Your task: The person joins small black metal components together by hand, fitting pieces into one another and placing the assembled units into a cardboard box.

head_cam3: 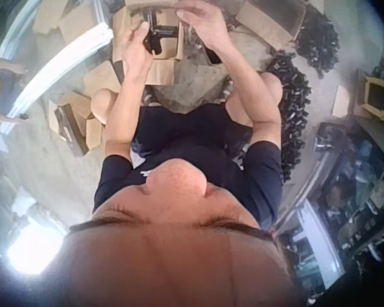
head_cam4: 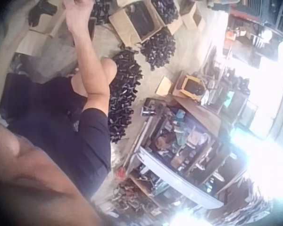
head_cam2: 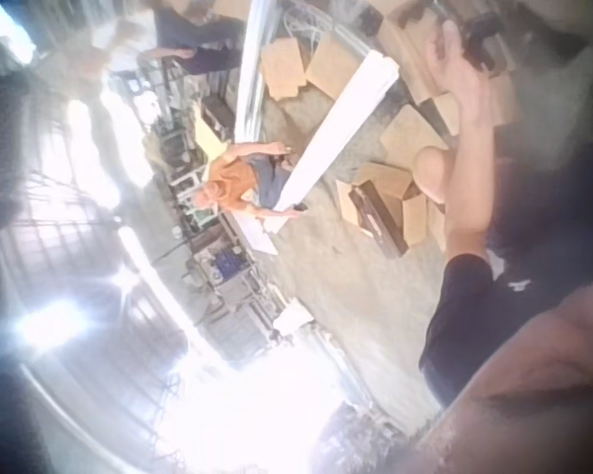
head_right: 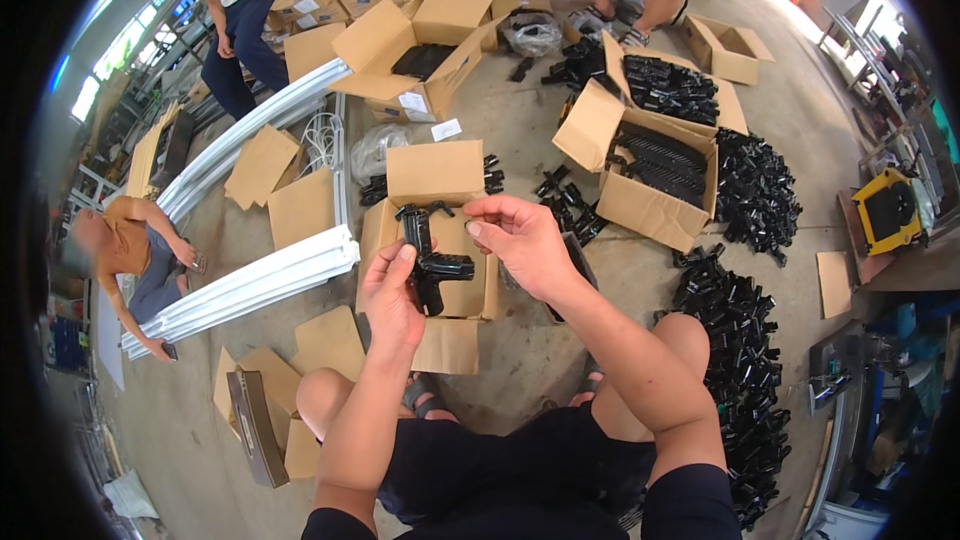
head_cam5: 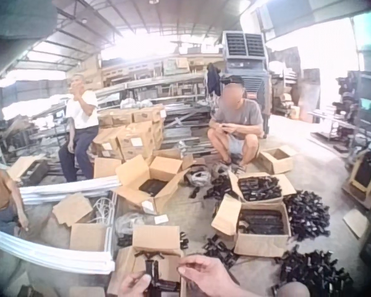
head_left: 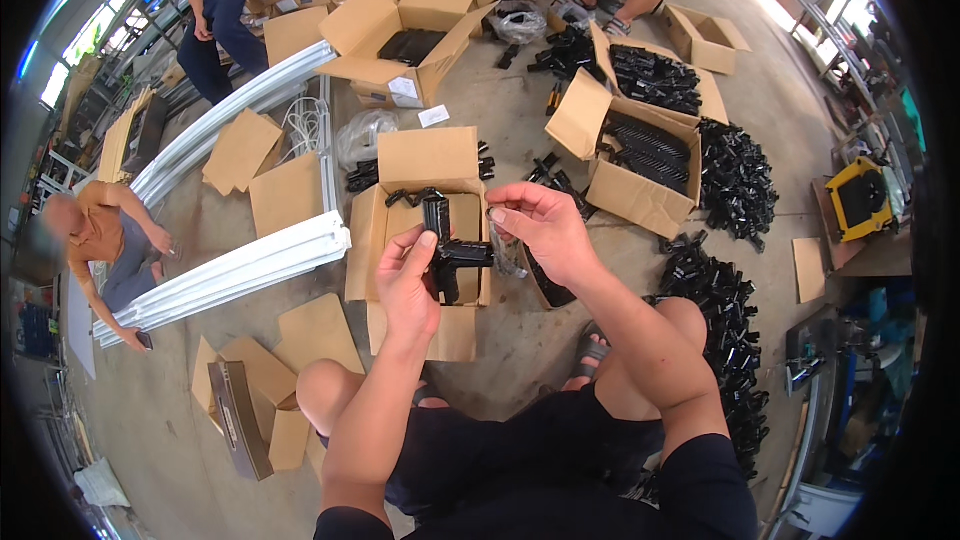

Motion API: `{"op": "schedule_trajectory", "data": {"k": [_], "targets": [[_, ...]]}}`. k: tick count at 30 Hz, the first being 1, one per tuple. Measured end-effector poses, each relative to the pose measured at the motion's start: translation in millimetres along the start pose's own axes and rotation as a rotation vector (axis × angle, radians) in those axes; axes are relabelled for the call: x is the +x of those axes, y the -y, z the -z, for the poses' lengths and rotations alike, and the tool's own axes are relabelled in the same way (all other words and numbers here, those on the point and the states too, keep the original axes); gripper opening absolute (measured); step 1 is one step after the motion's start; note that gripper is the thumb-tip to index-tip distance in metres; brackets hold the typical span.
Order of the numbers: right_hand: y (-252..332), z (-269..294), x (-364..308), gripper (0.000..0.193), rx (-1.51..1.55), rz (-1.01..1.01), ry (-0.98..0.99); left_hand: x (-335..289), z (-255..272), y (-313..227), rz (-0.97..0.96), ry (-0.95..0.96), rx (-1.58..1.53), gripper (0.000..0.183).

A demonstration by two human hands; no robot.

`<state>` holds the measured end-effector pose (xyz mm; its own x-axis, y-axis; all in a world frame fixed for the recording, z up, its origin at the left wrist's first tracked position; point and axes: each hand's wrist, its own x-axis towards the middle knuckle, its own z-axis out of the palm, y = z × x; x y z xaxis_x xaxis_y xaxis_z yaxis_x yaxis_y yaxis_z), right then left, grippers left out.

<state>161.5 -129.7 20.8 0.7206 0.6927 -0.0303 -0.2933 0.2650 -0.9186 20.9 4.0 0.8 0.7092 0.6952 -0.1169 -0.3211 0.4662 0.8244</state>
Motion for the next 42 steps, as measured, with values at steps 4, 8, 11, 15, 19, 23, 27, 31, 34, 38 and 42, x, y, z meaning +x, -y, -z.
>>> {"op": "schedule_trajectory", "data": {"k": [4, 8, 11, 15, 19, 23, 27, 31, 34, 38, 42], "targets": [[-5.4, -7.7, -2.1, 0.015, -0.165, -0.041, 0.006, 1.5, -1.9, 1.8, -0.001, 0.006, -0.018, 0.019], [-14.1, -12.2, 0.3, 0.015, -0.248, -0.044, -0.012, 3.0, -5.4, 8.2, -0.061, 0.002, 0.024, 0.019], [-17.1, -14.3, 2.2, 0.014, -0.265, -0.083, -0.030, 6.0, -3.7, 16.0, -0.123, 0.004, 0.065, 0.019], [-18.6, -12.9, 1.3, 0.013, -0.216, -0.143, -0.057, 6.8, -5.7, 21.8, -0.149, 0.007, 0.119, 0.019], [-20.4, -15.8, 1.2, 0.012, -0.147, -0.185, -0.059, 3.9, -9.7, 19.5, -0.191, -0.007, 0.188, 0.019], [-32.8, -16.1, 3.0, 0.011, -0.041, -0.151, -0.111, 4.3, -12.2, 23.1, -0.211, -0.017, 0.217, 0.019], [-29.9, -33.4, -1.2, 0.018, -0.256, -0.111, -0.134, 4.6, -1.0, 21.6, -0.168, -0.087, 0.209, 0.019], [-20.1, -35.3, -10.4, 0.019, -0.306, -0.070, -0.115, -1.9, -12.3, 16.4, -0.137, -0.115, 0.231, 0.019], [-20.3, -17.7, -9.0, 0.014, -0.295, 0.009, -0.120, 2.1, -20.5, 26.2, -0.126, -0.064, 0.253, 0.019], [-37.9, -17.5, -7.9, 0.011, -0.298, 0.004, -0.105, 0.6, -10.6, 22.5, -0.171, -0.009, 0.148, 0.020], [-39.2, -21.8, -6.0, 0.010, -0.189, -0.014, -0.112, -1.8, -4.9, 20.8, -0.147, -0.014, 0.207, 0.020]]}}
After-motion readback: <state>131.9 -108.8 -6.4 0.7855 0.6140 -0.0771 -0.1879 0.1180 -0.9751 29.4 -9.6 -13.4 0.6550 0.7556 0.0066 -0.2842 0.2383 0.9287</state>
